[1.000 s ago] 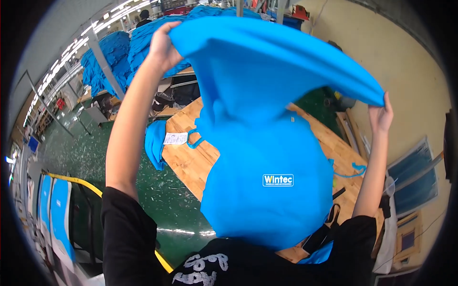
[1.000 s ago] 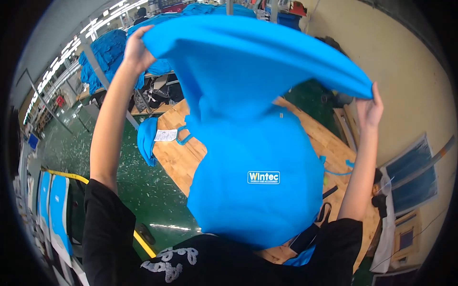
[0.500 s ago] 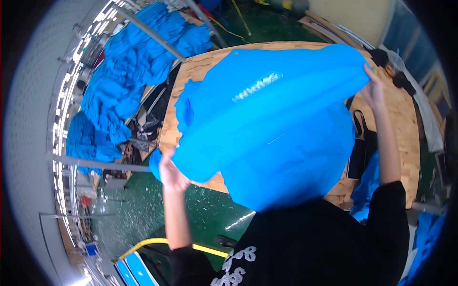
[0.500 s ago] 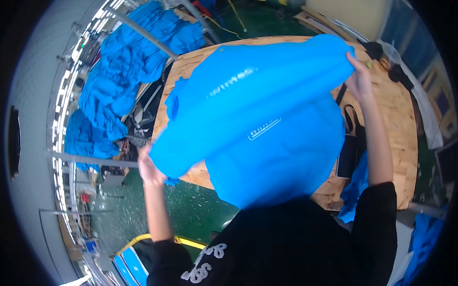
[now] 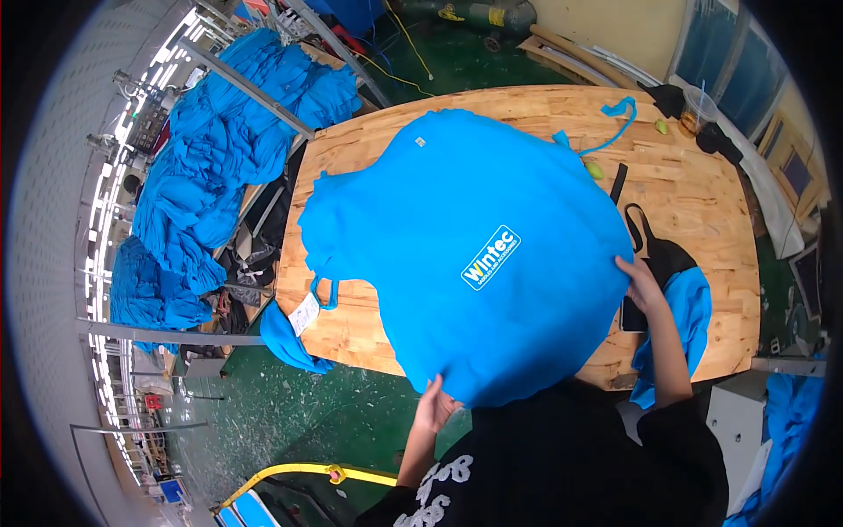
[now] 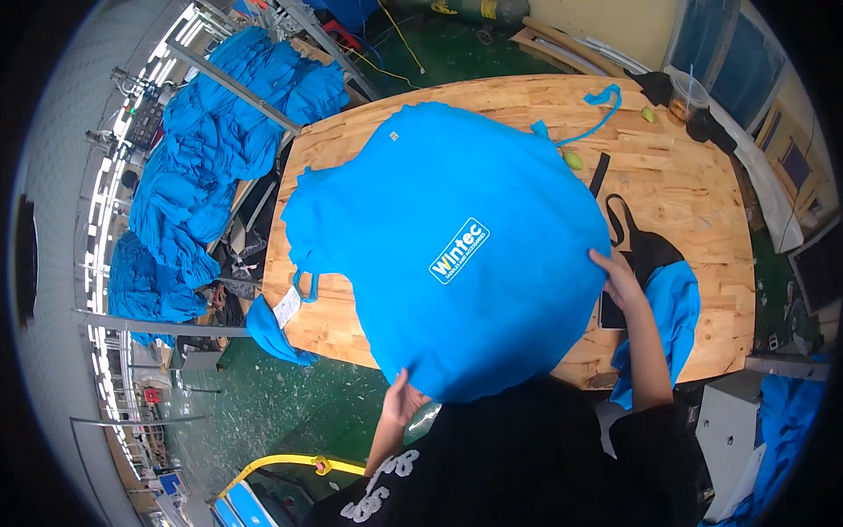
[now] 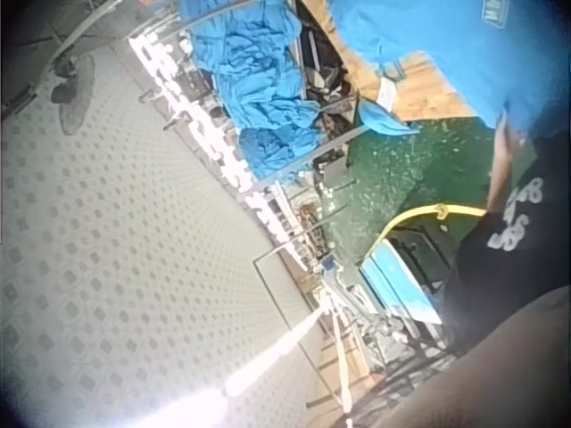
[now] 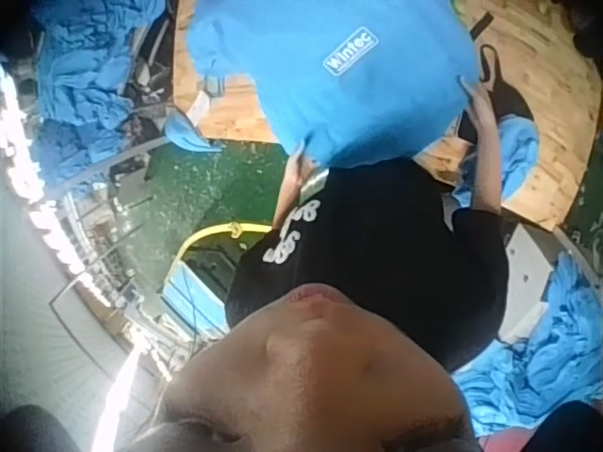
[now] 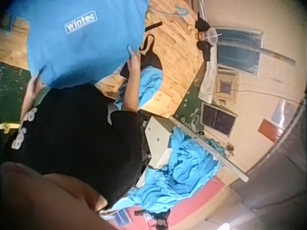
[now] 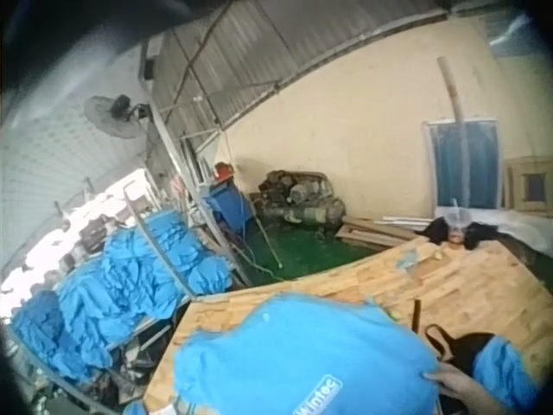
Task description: Operating a screen printing machine to print on blue fabric panels.
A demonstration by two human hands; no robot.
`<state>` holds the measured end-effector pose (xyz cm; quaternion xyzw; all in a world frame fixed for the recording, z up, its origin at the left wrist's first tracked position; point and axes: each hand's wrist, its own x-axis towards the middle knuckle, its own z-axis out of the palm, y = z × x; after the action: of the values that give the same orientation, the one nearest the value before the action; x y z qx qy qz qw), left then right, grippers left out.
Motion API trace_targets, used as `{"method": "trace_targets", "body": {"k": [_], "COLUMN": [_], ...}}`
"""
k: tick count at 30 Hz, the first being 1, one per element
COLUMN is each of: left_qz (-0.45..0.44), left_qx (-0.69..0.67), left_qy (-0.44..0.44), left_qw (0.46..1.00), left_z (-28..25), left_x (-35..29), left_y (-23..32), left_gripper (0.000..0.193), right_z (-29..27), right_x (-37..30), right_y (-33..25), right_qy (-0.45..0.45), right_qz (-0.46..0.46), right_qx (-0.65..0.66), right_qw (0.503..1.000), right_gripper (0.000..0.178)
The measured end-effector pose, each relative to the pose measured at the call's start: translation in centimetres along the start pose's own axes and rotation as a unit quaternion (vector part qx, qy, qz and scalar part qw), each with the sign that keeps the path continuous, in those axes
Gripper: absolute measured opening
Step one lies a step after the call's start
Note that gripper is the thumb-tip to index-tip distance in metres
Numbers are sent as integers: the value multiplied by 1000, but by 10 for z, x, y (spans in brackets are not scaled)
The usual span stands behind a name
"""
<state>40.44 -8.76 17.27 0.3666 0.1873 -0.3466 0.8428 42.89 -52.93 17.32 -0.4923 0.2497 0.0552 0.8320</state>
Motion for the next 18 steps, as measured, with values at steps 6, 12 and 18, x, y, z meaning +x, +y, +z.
{"method": "trace_targets", "body": {"k": [6,12,18], "left_qz": [44,41,-4], "left_qx": [110,107,-4], "left_qy": [39,76,0], "left_qw": [992,990,1000], "left_z": [8,2,-15], "left_x": [-8,-20,-43], "left_y": [-21,-33,-56], "left_gripper": [61,45,34], "right_z": [0,-22,11], "right_x": [-10,-27,-30], "right_y": [30,52,63], "right_qy": [10,178,341], "right_qz": [-146,-158,-302], "right_qx": [-92,-157,-333], "right_qw": [985,958,826], "right_gripper": [65,61,46]}}
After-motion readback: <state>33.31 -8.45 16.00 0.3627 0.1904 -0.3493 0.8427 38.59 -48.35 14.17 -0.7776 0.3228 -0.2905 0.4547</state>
